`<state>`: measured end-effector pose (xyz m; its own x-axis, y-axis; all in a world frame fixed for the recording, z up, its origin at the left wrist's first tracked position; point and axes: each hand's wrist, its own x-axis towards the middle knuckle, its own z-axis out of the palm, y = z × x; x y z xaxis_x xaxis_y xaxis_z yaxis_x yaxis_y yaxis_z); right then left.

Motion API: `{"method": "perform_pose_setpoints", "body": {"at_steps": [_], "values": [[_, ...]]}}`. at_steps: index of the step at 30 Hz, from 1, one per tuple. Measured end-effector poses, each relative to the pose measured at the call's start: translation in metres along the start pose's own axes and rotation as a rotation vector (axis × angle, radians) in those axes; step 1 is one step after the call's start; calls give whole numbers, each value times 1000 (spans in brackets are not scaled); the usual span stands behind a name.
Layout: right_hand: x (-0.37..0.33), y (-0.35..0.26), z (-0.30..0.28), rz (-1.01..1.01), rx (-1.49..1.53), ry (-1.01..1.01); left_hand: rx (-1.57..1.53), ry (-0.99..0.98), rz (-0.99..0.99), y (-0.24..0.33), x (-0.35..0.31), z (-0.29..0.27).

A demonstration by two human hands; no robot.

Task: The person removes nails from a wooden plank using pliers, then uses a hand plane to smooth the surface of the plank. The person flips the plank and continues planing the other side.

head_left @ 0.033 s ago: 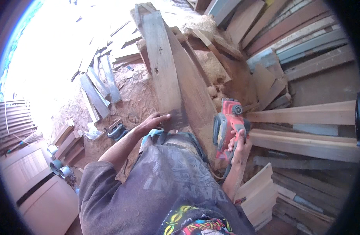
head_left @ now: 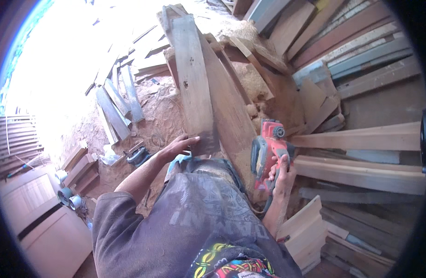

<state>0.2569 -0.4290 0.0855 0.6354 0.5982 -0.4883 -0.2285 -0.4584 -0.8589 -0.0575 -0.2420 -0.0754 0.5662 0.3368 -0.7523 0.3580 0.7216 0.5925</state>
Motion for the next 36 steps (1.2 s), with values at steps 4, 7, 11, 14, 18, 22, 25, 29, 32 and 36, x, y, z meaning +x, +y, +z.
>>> {"method": "perform_pose_setpoints", "body": {"at_steps": [4,7,11,14,18,22,25,29,32,36], "values": [[15,15,8,24,-28,-76,-456,-45,116,-19,9,19],[23,11,18,26,-30,-149,-649,-14,190,-32,25,35],[45,18,32,-15,-78,-231,-632,9,209,-10,3,39],[47,20,39,-5,-100,-279,-650,-66,369,-6,-46,43],[50,21,44,-29,-124,-368,-644,-201,797,42,-97,47],[51,22,51,-45,-167,-388,-472,-126,1072,127,-129,51],[51,19,53,-25,-187,-387,-411,-50,1145,173,-136,55],[57,31,53,-31,-166,-405,-462,-82,1184,190,-131,50],[58,36,55,-11,-170,-404,-461,-58,1191,187,-134,50],[60,43,52,-23,-210,-402,-463,-47,1193,187,-137,55]]}}
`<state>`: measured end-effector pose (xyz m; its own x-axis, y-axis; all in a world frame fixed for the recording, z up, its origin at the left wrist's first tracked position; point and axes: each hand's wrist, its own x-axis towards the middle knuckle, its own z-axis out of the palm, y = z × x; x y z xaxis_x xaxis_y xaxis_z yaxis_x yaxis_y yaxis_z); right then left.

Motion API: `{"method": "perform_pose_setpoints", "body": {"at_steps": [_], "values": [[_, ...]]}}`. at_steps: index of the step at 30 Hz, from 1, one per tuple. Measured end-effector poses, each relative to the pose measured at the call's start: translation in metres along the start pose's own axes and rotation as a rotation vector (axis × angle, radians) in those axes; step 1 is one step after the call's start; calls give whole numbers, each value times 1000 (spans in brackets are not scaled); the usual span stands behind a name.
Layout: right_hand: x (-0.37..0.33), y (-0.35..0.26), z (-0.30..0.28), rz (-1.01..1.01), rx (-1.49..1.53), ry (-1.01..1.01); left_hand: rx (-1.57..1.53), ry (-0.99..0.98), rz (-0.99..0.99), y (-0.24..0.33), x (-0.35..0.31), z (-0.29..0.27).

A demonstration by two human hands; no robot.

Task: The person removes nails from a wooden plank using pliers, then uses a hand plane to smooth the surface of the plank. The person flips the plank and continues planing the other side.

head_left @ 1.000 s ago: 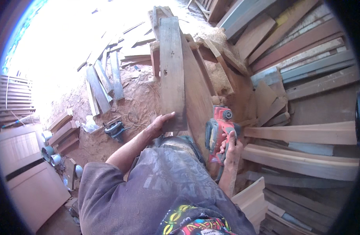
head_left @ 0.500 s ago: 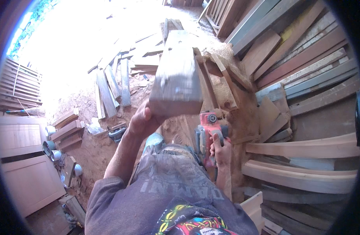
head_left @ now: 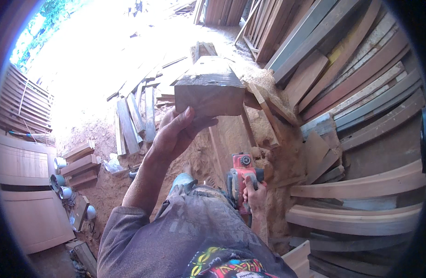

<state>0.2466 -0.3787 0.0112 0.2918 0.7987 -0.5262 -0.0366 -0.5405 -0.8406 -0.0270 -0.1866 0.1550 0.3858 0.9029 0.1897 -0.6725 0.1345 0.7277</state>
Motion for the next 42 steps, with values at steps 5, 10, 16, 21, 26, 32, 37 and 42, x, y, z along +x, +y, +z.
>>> {"method": "perform_pose_setpoints", "body": {"at_steps": [5,10,16,21,26,32,37,42], "values": [[1,5,-3,8,-53,0,-19,-6,3,-4,-1,-7],[1,1,-1,4,23,-14,-85,-36,39,0,-2,-16],[4,4,3,45,88,-50,-58,-45,37,5,0,-12],[3,6,-4,26,52,-39,-4,-95,-54,-10,18,18],[0,0,0,71,45,-34,27,-49,-70,-8,17,27],[3,0,0,51,62,-24,28,-41,-89,-9,21,27],[6,9,-3,0,69,-7,76,6,-197,-17,12,31],[-7,6,0,41,94,4,299,214,-491,-57,-60,12]]}}
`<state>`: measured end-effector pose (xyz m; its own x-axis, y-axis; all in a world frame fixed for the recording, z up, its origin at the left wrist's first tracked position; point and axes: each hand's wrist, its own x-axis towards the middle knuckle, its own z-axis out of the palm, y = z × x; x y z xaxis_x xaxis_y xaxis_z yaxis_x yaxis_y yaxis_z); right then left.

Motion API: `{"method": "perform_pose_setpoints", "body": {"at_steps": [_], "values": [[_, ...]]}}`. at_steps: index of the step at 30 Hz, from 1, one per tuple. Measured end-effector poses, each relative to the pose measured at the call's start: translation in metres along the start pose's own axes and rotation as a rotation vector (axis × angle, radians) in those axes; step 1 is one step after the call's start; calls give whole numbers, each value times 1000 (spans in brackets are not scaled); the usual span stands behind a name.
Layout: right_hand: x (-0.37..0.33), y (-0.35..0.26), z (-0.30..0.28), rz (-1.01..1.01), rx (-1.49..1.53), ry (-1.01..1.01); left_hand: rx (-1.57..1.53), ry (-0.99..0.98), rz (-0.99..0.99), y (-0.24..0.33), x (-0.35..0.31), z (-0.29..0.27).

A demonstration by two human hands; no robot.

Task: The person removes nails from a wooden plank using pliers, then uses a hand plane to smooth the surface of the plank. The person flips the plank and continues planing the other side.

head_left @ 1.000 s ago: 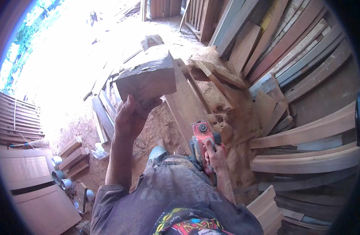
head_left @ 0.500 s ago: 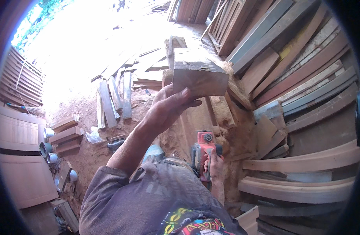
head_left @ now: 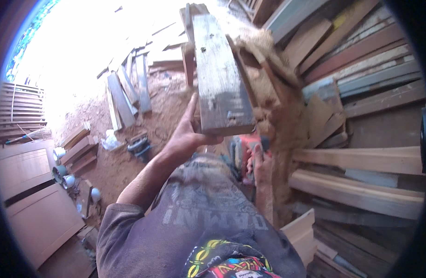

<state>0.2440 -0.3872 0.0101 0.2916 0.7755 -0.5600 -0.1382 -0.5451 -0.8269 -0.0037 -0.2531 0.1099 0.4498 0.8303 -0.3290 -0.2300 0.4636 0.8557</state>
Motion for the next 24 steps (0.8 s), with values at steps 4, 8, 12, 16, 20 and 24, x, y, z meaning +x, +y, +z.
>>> {"method": "perform_pose_setpoints", "body": {"at_steps": [4,8,12,16,20,24], "values": [[-27,-2,-16,46,10,105,105,36,-147,-93,-3,-24],[-63,-4,-26,52,51,264,118,-27,-106,-149,18,-24],[-79,-14,-30,8,82,282,866,78,21,-218,52,-34],[-90,-5,-36,-47,-38,186,970,42,-113,-211,54,-33],[-74,-9,-22,-79,-346,93,937,-12,3,-211,47,-63],[-52,-27,-2,30,-276,24,851,157,2,-218,17,-120]]}}
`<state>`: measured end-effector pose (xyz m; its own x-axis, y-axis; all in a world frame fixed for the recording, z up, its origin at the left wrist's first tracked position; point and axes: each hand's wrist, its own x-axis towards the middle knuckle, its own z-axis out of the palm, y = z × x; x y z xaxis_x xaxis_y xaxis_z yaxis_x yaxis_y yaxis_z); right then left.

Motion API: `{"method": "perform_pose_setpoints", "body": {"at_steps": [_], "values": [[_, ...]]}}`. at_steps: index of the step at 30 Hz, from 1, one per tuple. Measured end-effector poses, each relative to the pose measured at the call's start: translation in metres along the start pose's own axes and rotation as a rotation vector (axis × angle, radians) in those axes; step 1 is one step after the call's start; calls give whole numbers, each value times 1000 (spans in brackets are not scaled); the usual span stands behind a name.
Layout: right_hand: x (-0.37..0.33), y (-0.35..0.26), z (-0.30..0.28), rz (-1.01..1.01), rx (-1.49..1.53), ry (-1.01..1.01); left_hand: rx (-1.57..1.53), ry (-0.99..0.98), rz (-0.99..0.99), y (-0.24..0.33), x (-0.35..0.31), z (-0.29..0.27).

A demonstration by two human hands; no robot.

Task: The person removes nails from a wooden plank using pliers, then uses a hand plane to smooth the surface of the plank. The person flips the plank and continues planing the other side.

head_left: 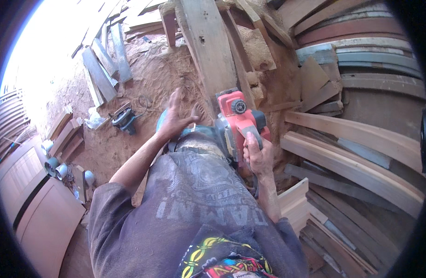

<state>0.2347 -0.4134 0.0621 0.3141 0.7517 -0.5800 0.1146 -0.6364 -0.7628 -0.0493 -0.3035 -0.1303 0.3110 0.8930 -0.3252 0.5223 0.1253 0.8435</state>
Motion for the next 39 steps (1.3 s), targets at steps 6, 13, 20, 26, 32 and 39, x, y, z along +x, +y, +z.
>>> {"method": "perform_pose_setpoints", "body": {"at_steps": [6,13,20,26,32,39], "values": [[86,-62,29,-103,43,-53,-125,238,-302,-54,-29,-44],[185,-157,55,-145,159,-75,-489,161,-315,-13,26,-41],[18,-18,1,-54,-150,-125,-508,242,-669,-110,-29,-101],[54,-39,34,-140,-91,-86,-614,317,-883,-147,-70,-98],[198,-173,89,-212,19,-104,-700,211,-567,-57,29,-66],[114,-96,28,-216,11,-108,-592,166,-338,-1,95,-83]]}}
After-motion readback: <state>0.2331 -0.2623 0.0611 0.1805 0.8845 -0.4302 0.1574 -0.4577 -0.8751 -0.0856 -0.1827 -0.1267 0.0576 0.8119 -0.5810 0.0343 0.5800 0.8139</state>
